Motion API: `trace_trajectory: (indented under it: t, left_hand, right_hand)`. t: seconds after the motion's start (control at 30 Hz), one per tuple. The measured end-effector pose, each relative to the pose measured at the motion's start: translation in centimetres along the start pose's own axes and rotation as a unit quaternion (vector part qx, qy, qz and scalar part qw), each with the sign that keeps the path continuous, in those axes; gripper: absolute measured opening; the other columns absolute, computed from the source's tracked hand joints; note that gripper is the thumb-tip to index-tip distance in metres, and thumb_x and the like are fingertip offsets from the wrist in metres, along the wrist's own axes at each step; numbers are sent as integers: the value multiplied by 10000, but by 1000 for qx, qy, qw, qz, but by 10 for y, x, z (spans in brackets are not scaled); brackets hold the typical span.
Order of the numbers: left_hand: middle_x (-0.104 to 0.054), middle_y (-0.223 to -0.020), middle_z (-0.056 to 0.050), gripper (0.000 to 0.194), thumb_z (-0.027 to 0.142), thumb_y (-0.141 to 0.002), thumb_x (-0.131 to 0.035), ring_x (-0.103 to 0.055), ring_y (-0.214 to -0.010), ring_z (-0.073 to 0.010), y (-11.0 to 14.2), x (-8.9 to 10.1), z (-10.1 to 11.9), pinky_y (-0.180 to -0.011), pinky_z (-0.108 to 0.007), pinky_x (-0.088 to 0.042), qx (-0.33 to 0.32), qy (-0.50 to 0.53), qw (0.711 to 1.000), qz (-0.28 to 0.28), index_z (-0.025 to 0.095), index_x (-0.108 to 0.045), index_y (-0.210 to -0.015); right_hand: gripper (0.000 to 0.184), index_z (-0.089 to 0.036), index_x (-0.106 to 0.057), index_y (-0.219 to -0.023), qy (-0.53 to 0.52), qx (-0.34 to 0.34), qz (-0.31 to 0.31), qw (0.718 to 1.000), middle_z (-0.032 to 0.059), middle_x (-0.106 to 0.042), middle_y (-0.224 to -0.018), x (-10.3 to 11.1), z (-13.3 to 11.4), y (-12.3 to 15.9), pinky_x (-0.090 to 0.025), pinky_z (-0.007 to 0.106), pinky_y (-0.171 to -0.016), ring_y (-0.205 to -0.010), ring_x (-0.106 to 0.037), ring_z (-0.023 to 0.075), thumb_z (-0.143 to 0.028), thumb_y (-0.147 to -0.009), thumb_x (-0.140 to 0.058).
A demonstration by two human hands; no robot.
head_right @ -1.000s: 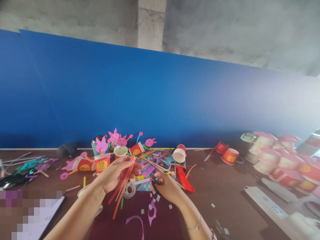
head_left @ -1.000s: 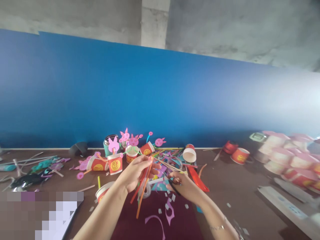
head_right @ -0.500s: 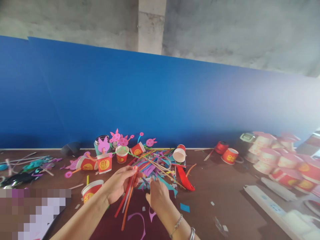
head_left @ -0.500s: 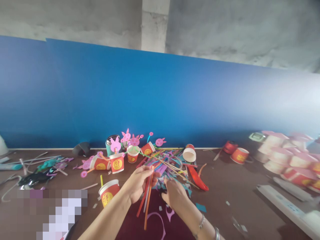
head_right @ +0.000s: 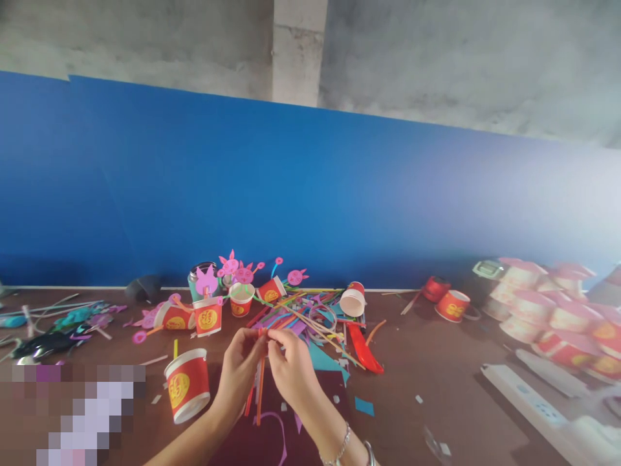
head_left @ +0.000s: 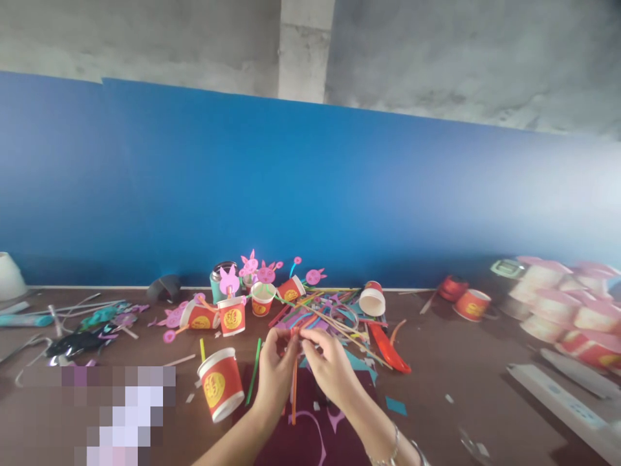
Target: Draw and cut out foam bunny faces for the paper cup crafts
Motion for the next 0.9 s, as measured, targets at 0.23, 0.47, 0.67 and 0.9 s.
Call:
trace_trajectory:
  t: [0.23, 0.47, 0.67, 0.9]
  left_hand:
    - [-576, -682, 36, 345, 444, -700, -714, -566, -634, -129, -4, 0, 11, -603, -233, -449, 12, 35, 999, -30, 194, -546, -867]
    - [-611, -666, 23, 436, 433, -597, -791, -565, -610, -124, -7, -7, 18, -577, -227, -424, 105, 47, 987, -109, 172, -569, -867]
    - [-600, -587, 15, 366, 460, -608, -772, -505, -529, -93, -9, -6, 10, -522, -205, -372, 145, 13, 981, -132, 146, -609, -699]
    - [-651, -830, -21, 358, 277, -682, -737, -596, -720, -156, -12, -5, 28, -626, -240, -462, -13, 51, 983, -178, 216, -663, -1026]
  right_hand:
    - [267, -137, -722, -799, -92, -62, -18, 994, 60, -707, -725, 3, -2, -10, -499, 287, -638, -685, -639, 205, -351, -794, -562]
    - [266, -144, -719, -709, -146, -66, 35, 986, 36, -681, -671, 23, 4, -21, -451, 271, -634, -654, -599, 172, -391, -767, -638]
    - [287, -135, -706, -754, -194, -71, 20, 978, 26, -669, -670, 25, 11, -24, -436, 259, -607, -635, -587, 159, -418, -706, -715]
    - [372, -134, -661, -658, -330, -145, 39, 932, -1, -596, -560, 30, 16, -25, -351, 234, -513, -530, -498, 114, -483, -619, -786]
Point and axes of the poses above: each hand's wrist, its own y-axis away from the middle knuckle, its own x-axis out of the back of the hand, z = x × y, the point moved 5 cm from there along -y, towards the middle knuckle
